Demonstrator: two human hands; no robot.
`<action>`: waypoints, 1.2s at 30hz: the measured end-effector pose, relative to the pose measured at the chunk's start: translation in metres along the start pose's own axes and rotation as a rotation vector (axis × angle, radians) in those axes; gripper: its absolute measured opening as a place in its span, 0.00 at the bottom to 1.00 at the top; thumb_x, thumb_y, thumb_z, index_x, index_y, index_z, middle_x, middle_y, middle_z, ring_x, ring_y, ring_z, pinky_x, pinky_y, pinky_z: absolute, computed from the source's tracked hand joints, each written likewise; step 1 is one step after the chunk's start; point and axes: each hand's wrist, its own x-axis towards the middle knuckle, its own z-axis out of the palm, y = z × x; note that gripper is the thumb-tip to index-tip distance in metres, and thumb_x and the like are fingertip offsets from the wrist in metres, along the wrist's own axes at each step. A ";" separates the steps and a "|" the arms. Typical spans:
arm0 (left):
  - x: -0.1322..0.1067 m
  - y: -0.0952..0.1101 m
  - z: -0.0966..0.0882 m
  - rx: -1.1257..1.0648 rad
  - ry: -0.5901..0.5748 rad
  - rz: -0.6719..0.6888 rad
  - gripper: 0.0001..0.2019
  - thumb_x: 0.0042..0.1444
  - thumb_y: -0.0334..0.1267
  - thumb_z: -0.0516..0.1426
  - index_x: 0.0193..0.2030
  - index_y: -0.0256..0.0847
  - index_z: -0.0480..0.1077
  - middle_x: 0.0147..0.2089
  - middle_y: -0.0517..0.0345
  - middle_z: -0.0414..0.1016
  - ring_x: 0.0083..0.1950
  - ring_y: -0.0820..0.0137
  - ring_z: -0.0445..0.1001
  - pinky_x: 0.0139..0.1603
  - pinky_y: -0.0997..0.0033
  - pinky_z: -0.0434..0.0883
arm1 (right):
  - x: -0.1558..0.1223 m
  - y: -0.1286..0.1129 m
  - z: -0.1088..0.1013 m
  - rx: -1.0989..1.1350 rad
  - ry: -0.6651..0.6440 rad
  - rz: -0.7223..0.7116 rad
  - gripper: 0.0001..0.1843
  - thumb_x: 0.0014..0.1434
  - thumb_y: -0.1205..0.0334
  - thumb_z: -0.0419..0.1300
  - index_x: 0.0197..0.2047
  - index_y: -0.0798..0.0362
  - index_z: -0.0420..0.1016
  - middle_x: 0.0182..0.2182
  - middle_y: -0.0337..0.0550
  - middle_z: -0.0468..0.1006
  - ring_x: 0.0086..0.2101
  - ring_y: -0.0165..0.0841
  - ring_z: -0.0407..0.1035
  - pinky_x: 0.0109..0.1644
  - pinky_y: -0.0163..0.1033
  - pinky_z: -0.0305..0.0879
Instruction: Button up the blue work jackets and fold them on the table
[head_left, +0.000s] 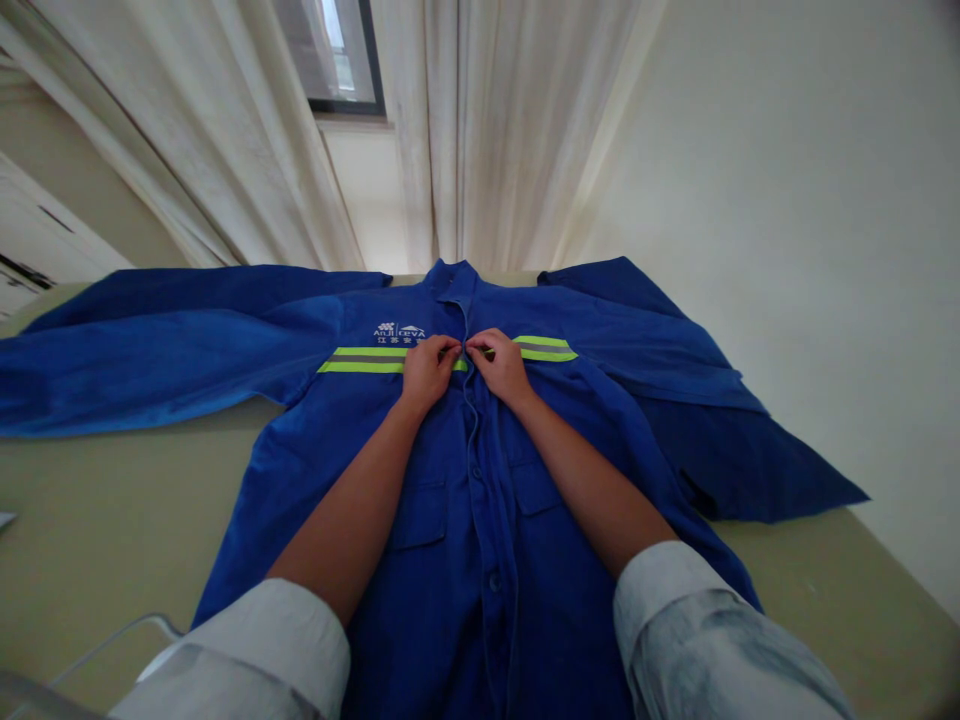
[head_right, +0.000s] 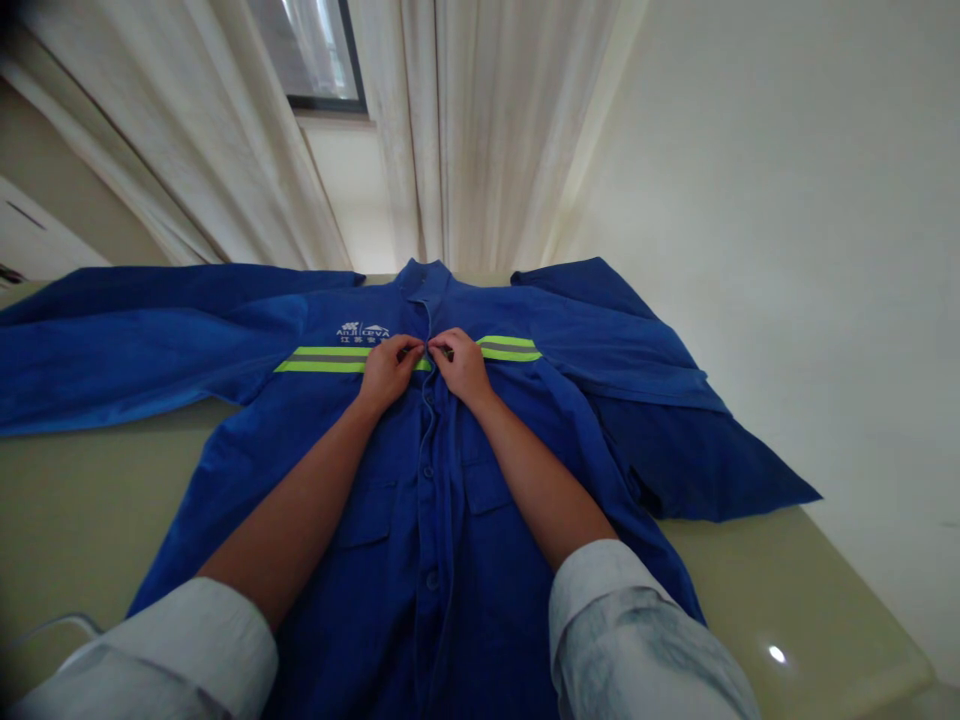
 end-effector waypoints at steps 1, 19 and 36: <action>0.000 0.000 0.000 -0.010 -0.005 -0.004 0.09 0.67 0.38 0.57 0.44 0.43 0.80 0.43 0.53 0.83 0.43 0.62 0.79 0.47 0.64 0.71 | 0.000 0.000 0.000 -0.009 0.002 0.005 0.05 0.64 0.66 0.63 0.38 0.51 0.82 0.41 0.45 0.81 0.42 0.37 0.76 0.49 0.41 0.73; 0.000 -0.002 0.003 -0.164 0.025 -0.088 0.06 0.64 0.37 0.58 0.42 0.42 0.77 0.38 0.56 0.82 0.34 0.67 0.76 0.38 0.68 0.70 | 0.000 -0.005 -0.001 -0.019 0.007 -0.026 0.05 0.64 0.65 0.63 0.38 0.51 0.82 0.41 0.45 0.80 0.41 0.36 0.75 0.48 0.41 0.72; 0.000 -0.001 -0.001 -0.234 0.042 -0.118 0.11 0.61 0.46 0.64 0.41 0.40 0.79 0.39 0.55 0.83 0.35 0.68 0.76 0.37 0.69 0.70 | 0.000 -0.004 0.002 -0.161 -0.043 -0.029 0.06 0.65 0.68 0.61 0.40 0.51 0.80 0.42 0.45 0.79 0.43 0.38 0.74 0.50 0.41 0.70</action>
